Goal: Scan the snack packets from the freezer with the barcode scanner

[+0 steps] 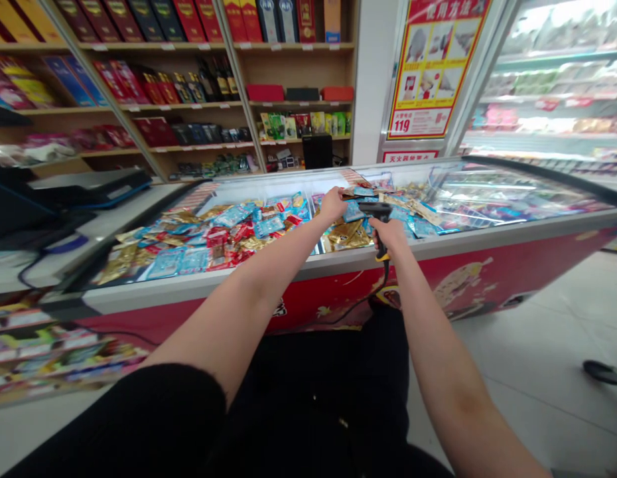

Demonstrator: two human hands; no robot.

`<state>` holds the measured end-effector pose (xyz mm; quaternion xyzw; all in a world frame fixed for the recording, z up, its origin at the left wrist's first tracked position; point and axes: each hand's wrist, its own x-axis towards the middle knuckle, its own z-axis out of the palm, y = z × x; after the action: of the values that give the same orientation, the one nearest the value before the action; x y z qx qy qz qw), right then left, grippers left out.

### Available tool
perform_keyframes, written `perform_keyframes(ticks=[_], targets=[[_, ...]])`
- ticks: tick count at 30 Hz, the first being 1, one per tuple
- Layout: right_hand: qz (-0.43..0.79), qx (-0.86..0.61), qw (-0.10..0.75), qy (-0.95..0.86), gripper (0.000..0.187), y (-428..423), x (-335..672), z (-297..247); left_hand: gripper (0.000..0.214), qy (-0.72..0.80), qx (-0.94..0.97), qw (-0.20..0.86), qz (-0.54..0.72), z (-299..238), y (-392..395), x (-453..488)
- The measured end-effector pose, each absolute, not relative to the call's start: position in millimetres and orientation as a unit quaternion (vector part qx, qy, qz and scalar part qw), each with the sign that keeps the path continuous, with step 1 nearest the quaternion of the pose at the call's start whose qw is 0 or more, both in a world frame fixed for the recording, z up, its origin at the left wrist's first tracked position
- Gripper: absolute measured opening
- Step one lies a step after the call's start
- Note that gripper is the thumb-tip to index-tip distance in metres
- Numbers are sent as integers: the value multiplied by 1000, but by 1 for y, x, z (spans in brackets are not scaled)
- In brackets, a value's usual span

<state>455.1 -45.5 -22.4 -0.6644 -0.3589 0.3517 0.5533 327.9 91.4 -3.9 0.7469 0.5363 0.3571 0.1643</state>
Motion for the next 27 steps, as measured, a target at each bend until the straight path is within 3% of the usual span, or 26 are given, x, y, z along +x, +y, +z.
perform_keyframes(ticks=[12,19,27], targets=[[383,-642,473,-466,27,-38,344,-14,44,666,711,47,221,-5,82,153],[363,-642,436,-515,23,-32,300,-16,56,697,711,10,88,-21,69,116],[348,-646,412,-540,22,-28,280,-19,68,664,731,12,155,-19,52,109]])
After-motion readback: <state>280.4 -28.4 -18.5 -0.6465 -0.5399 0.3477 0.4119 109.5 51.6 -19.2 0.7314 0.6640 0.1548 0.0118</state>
